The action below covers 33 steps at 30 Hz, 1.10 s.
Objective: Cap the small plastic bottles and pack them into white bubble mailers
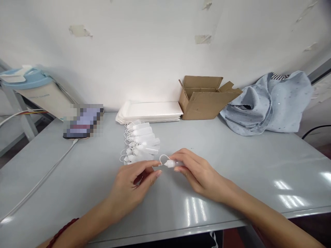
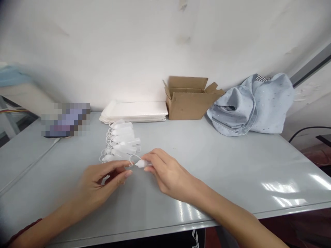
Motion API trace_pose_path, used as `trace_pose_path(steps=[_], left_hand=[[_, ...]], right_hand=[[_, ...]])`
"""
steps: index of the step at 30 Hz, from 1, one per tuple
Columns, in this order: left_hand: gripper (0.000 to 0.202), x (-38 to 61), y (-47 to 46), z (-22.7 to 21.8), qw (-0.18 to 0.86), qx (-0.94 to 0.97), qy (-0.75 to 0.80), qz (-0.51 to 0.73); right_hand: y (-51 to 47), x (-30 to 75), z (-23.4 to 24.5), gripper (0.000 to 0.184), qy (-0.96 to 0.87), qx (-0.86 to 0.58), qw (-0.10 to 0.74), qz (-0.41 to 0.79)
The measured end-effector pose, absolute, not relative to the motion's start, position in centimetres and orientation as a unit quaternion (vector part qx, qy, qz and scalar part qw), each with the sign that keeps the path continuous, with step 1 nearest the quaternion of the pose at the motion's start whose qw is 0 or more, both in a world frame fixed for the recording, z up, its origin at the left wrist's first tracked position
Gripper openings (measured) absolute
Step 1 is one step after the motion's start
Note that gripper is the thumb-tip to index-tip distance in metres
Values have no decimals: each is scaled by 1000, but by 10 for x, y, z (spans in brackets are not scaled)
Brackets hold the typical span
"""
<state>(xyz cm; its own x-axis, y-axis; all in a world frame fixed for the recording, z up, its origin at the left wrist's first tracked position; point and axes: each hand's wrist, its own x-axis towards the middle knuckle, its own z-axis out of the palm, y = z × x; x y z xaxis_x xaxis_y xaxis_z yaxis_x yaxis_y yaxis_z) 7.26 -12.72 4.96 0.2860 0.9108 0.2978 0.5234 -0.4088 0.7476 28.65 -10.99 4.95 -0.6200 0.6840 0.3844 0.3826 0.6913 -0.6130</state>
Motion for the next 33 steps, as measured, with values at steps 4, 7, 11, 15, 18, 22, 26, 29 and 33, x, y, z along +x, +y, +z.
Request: trace_pose_path(steps=[4,7,11,15,18,22,26,29,33], left_hand=[[17,75,-128,52,269,764,464,359],[20,76,-132,48,260,779,449,353],[18,75,-136,41,253,795,418,359],[18,74,-136,39,250,810,392,358],[17,74,-135,40,242,821,372,359],[16,70,-129,47,244,827,372,345],[14,66,-123,54,249,823,380,342],[12,67,-123,54,238,820,382,354],[14,68,-123,52,228,824,372,360]], right_hand=[[-112,285,49,23,-873,-301,301,237],[-115,283,45,26,-884,-290,297,217],[-118,282,40,32,-902,-278,285,168],[-119,282,42,28,-914,-275,266,136],[-119,283,45,26,-919,-267,262,125],[-118,284,48,25,-902,-270,278,189],[-116,283,49,23,-882,-288,291,232],[-115,282,49,22,-881,-292,287,236],[-116,282,51,23,-887,-296,277,224]])
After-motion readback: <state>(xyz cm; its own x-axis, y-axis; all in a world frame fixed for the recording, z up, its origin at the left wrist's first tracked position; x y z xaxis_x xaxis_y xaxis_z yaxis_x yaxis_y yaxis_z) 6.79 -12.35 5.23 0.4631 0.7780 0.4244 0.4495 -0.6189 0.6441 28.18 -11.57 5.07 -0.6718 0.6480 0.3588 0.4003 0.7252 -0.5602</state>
